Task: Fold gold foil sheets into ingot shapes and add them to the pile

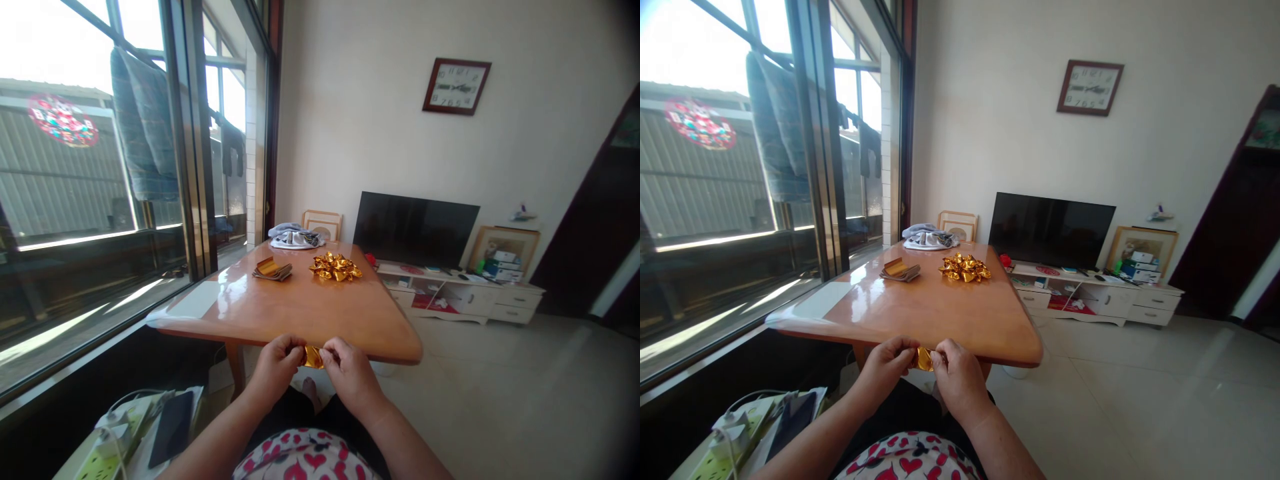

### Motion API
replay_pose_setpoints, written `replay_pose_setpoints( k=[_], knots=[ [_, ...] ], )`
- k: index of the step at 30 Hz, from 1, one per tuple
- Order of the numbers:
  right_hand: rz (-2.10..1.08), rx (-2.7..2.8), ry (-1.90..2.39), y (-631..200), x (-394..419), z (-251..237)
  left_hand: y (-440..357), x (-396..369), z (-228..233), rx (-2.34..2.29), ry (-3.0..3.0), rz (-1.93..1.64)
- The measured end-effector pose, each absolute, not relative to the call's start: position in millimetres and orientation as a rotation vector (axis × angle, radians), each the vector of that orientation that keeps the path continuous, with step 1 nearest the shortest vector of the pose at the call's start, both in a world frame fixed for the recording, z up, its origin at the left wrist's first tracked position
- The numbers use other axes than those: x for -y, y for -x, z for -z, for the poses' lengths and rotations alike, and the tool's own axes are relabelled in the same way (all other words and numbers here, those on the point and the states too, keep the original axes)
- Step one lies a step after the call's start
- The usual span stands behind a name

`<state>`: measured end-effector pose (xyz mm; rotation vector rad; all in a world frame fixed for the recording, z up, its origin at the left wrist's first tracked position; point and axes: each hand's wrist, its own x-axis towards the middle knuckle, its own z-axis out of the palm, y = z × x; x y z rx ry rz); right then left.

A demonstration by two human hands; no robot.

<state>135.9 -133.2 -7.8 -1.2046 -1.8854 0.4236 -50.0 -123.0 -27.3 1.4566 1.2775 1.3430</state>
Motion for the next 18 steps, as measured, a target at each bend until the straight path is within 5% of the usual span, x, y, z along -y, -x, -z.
replay_pose_setpoints(
  k=[10,18],
  knots=[
    [-0.542,1.709,1.337,-130,141,4,53,118,33,-1.281,-1.564,-1.538],
    [-0.314,1.747,1.323,-130,136,8,44,129,18,-1.186,-1.443,-1.302]
  ],
)
